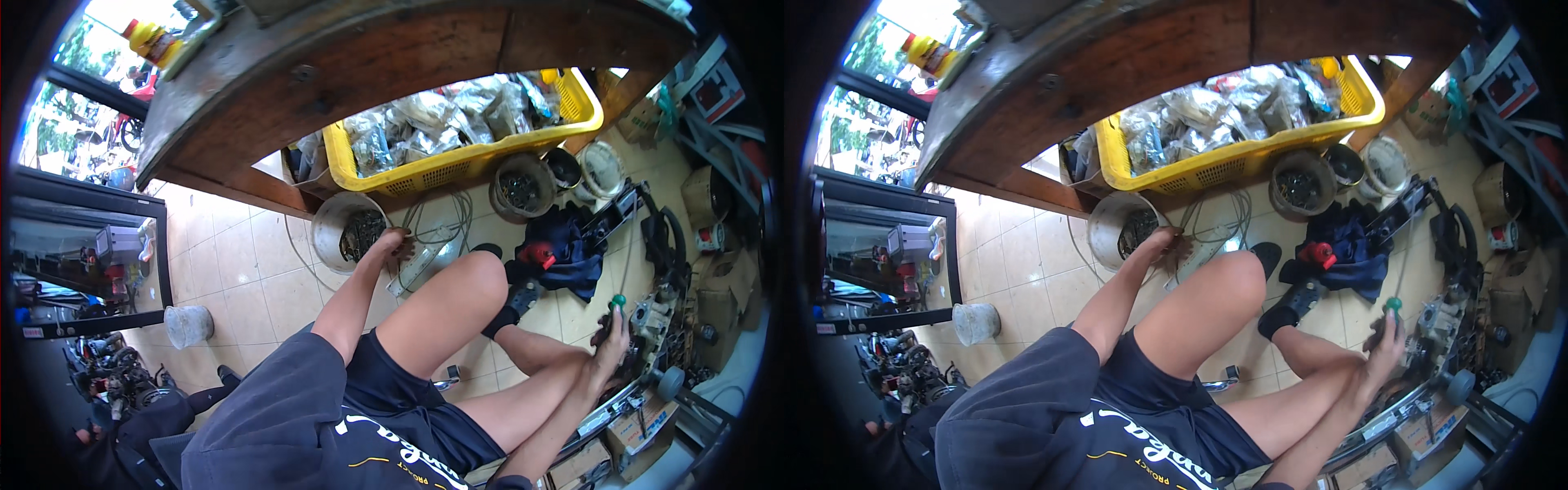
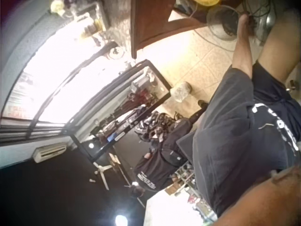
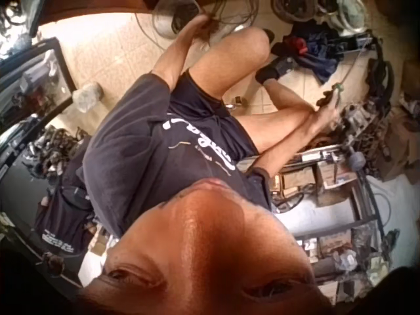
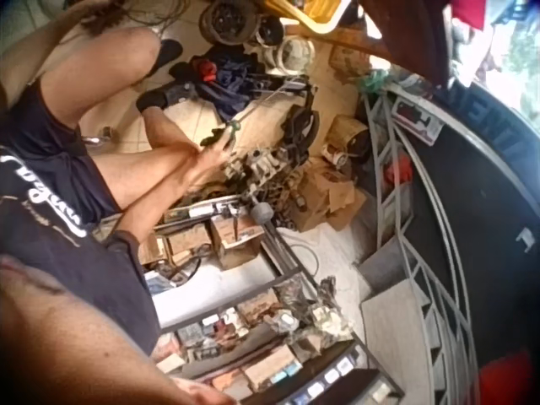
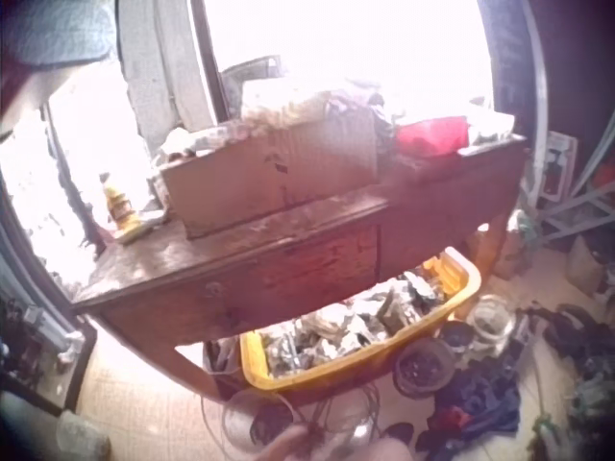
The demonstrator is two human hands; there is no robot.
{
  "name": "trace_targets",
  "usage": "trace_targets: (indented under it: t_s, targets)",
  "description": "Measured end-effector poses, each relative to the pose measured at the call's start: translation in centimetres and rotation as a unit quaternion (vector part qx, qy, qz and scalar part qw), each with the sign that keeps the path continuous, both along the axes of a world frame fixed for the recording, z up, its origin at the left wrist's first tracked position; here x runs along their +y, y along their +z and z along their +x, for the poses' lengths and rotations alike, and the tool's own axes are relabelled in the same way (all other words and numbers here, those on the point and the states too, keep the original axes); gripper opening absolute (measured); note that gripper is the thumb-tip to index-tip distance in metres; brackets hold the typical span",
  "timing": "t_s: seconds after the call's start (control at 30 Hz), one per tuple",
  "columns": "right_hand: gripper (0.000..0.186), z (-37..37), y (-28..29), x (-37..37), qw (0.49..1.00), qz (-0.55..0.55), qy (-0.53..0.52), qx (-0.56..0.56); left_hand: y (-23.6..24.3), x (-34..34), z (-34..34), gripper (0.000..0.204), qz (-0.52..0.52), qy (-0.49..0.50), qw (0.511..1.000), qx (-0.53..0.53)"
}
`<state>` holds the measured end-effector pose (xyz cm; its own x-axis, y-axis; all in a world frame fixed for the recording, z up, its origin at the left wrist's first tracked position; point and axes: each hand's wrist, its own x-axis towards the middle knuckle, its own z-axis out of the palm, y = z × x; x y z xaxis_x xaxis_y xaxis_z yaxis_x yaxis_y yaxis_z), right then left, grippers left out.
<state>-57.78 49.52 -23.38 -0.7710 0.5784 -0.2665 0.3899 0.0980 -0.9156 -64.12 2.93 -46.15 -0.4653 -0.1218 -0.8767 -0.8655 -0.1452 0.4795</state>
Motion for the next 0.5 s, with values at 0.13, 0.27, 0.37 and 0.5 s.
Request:
trace_targets:
  t_s: [0.13,0.27,0.37,0.5]
  targets:
    - [0.031,-4.0,-1.0,-3.7,0.969,-0.242,-0.031,0.032,5.3,-4.9,1.3,0.027,-0.045,0.004,0.996,0.078]
    - [0.031,-7.2,-1.3,-6.9,0.936,-0.352,-0.001,0.021,13.8,-8.5,4.3,0.039,-0.017,0.051,0.981,0.187]
    - [0.035,-9.4,-2.9,-9.9,0.916,-0.397,0.058,-0.014,19.5,-11.8,10.2,0.036,-0.064,0.123,0.957,0.253]
    - [0.043,-11.5,-5.8,-14.1,0.948,-0.309,0.069,-0.033,19.7,-18.0,19.2,0.042,-0.118,0.221,0.944,0.217]
